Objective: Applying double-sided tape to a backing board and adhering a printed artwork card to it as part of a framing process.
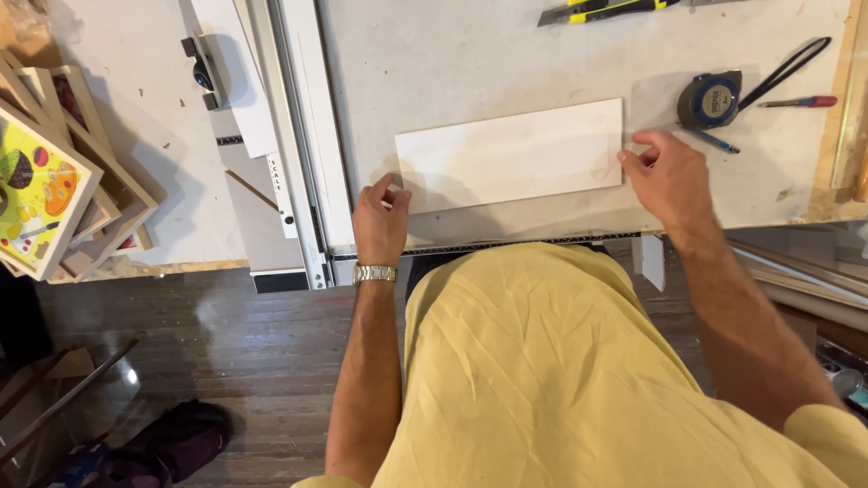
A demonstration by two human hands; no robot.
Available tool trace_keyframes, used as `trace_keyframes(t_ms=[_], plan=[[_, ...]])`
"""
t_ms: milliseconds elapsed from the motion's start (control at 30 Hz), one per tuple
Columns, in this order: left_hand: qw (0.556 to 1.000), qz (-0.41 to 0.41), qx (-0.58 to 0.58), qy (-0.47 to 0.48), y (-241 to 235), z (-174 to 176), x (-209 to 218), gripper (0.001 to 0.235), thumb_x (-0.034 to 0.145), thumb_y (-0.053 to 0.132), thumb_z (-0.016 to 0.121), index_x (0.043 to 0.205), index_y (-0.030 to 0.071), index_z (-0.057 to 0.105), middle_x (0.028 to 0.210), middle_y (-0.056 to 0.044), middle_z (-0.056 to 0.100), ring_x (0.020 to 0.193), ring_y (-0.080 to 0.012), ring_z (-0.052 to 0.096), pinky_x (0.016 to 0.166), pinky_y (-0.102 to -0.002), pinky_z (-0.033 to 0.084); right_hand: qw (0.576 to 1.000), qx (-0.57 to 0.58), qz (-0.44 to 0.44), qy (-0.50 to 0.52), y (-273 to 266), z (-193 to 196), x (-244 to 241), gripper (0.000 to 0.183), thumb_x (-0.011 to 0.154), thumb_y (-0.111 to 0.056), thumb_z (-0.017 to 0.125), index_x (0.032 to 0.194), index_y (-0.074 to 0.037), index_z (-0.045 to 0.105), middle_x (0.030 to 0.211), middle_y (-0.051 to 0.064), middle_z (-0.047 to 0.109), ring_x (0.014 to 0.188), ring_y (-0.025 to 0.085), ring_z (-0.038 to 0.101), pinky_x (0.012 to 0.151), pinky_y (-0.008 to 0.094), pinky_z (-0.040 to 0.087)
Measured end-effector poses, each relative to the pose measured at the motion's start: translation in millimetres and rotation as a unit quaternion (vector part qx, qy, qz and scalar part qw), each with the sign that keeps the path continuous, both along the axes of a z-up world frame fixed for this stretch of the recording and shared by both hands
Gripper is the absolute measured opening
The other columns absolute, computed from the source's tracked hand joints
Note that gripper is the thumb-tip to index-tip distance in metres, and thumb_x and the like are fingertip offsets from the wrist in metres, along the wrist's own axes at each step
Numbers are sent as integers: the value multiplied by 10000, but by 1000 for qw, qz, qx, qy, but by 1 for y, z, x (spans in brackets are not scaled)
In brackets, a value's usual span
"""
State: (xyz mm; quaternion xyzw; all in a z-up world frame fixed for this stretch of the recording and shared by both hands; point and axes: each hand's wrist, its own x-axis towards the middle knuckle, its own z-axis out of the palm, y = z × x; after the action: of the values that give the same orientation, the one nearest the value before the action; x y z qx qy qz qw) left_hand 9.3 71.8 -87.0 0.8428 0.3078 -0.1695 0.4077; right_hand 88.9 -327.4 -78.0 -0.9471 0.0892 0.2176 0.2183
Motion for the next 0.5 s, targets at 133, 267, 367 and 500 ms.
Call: trace_keyframes(t_ms=[133,267,367,500], plan=[[999,9,-53,10,-1,-3,2,468,957,305,642,1371,87,653,1061,-21,699,1006,-193,668,901,-348,565,997,67,-26,-22,16,16,-7,259,1031,-259,662,1212,-122,785,1032,60,775,897,189,700,893,323,513],[985,95,-142,34,-6,32,17,429,967,289,631,1343,87,671,914,3,682,749,-112,575,678,-256,461,968,181,-176,14,30,38,-3,256,1061,-240,635,1235,-71,716,855,51,728,736,109,636,696,250,518],[962,166,-218,-2,-4,57,24,308,1016,242,599,1249,70,705,763,-34,679,470,-74,503,377,-200,384,939,261,-223,-13,26,43,-4,201,1118,-214,610,1144,-26,675,829,76,713,627,103,611,560,218,542],[941,206,-259,-70,-4,58,25,204,993,241,618,985,51,694,762,-98,714,462,-132,554,362,-233,367,925,309,-220,-35,22,42,-8,257,1133,-277,585,1057,-45,663,857,76,729,652,102,628,582,238,562]])
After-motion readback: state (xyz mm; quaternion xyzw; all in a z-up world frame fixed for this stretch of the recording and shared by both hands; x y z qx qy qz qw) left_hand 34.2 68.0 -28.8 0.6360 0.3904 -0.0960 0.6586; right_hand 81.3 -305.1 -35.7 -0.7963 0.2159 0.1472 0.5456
